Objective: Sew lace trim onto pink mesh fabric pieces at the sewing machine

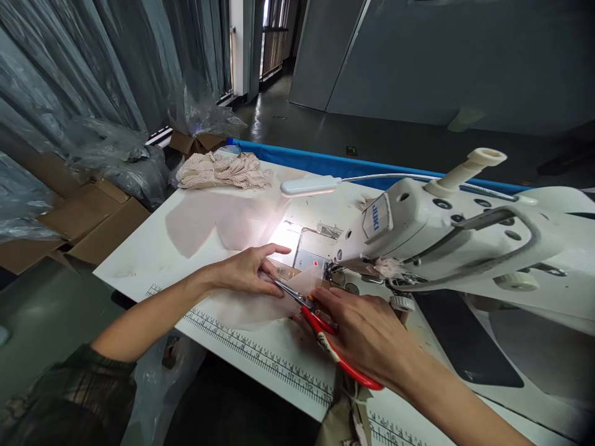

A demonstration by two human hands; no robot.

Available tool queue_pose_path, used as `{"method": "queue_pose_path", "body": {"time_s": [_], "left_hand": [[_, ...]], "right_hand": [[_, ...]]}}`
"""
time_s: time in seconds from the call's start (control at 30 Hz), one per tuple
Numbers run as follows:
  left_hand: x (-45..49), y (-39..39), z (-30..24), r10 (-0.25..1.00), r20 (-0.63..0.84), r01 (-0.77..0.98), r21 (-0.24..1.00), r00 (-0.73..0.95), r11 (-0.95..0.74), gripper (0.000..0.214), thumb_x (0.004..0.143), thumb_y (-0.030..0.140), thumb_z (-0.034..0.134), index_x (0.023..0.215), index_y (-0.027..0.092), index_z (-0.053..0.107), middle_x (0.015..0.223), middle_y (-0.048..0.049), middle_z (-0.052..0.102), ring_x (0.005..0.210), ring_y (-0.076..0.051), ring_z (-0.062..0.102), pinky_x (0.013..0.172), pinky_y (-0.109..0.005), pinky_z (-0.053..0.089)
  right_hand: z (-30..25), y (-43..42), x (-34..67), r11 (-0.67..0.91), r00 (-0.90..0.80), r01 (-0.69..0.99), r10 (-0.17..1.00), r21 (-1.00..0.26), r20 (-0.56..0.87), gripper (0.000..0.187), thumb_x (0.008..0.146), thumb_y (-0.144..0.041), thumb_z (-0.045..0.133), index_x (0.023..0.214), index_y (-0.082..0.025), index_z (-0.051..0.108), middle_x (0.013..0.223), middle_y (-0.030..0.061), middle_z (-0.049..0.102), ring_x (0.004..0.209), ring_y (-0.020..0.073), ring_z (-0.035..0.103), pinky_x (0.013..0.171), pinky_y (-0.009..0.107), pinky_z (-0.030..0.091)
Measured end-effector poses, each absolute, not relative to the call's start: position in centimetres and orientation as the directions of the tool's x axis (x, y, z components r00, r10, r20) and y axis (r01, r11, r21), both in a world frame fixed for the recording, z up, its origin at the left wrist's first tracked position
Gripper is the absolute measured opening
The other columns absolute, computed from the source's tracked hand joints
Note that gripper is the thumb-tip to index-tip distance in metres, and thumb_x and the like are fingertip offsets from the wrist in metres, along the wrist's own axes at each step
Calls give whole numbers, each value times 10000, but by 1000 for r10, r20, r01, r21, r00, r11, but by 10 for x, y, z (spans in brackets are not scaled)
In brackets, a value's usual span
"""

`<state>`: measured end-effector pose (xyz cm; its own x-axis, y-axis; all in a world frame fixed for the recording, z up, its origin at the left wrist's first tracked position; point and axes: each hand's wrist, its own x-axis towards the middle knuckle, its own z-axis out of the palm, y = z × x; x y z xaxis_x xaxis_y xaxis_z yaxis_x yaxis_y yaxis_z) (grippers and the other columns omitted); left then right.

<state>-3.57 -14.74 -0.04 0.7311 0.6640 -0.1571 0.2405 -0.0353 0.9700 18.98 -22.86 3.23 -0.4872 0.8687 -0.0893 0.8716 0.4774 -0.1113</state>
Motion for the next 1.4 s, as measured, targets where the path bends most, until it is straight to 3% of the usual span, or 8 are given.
{"method": "queue_pose_path", "body": {"time_s": [0.27,0.4,0.53,0.77,0.93,1.13,1.33,1.4], "left_hand": [[-35,-149,0,648,-172,259,965,742,-41,839,706,205,814,1418,144,374,874,-75,739,915,-195,690,857,-336,500],[-35,-148,-2,629,-181,268,962,756,-45,826,729,206,795,1427,144,358,915,-94,744,926,-209,696,858,-349,507],[-37,-145,-5,640,-152,255,964,753,-71,821,749,236,783,1436,149,343,935,-93,741,953,-213,689,910,-380,487],[-47,-135,-2,620,-222,323,945,752,-53,998,657,240,850,1477,157,287,1073,-148,706,944,-219,676,794,-335,503],[-44,-135,-2,642,-181,333,935,745,-122,885,650,242,853,1409,143,408,1001,-112,733,1065,-232,646,924,-368,471],[-43,-134,-2,681,-169,294,953,712,-72,726,709,253,815,1341,116,486,869,-72,761,901,-207,709,931,-384,487],[-48,-131,2,695,-158,283,957,702,-68,787,753,321,797,1407,106,416,935,-115,758,927,-225,710,871,-344,501],[-48,-131,2,683,-168,294,953,711,-72,813,749,328,803,1423,114,403,963,-120,756,951,-230,706,894,-353,494]], "right_hand": [[37,-230,191,450,-487,865,860,-225,-154,310,962,-348,369,782,-197,572,729,67,665,596,184,612,533,281,341],[34,-228,187,445,-455,891,868,-95,-202,223,925,-285,420,852,-179,601,744,80,695,618,219,650,511,282,308],[29,-230,191,430,-425,902,900,42,-93,175,879,-271,474,905,-177,619,788,72,717,605,209,660,462,269,249],[27,-264,234,385,-349,904,916,-185,198,291,908,-318,398,1046,-216,633,650,20,680,460,190,610,418,277,380],[8,-307,234,242,-174,917,958,-317,229,453,875,-486,549,1229,-209,497,1018,112,661,801,248,685,613,327,566],[-30,-326,220,139,-43,928,961,-346,272,279,896,-383,477,1106,-206,520,976,109,634,833,254,679,610,346,578],[-18,-336,262,-16,140,893,960,-449,243,319,872,-369,526,1166,-251,493,1082,114,630,879,265,676,609,333,571],[-8,-338,281,-62,186,918,940,-392,287,347,863,-362,548,1185,-244,496,1041,142,632,876,287,660,578,341,546]]}}
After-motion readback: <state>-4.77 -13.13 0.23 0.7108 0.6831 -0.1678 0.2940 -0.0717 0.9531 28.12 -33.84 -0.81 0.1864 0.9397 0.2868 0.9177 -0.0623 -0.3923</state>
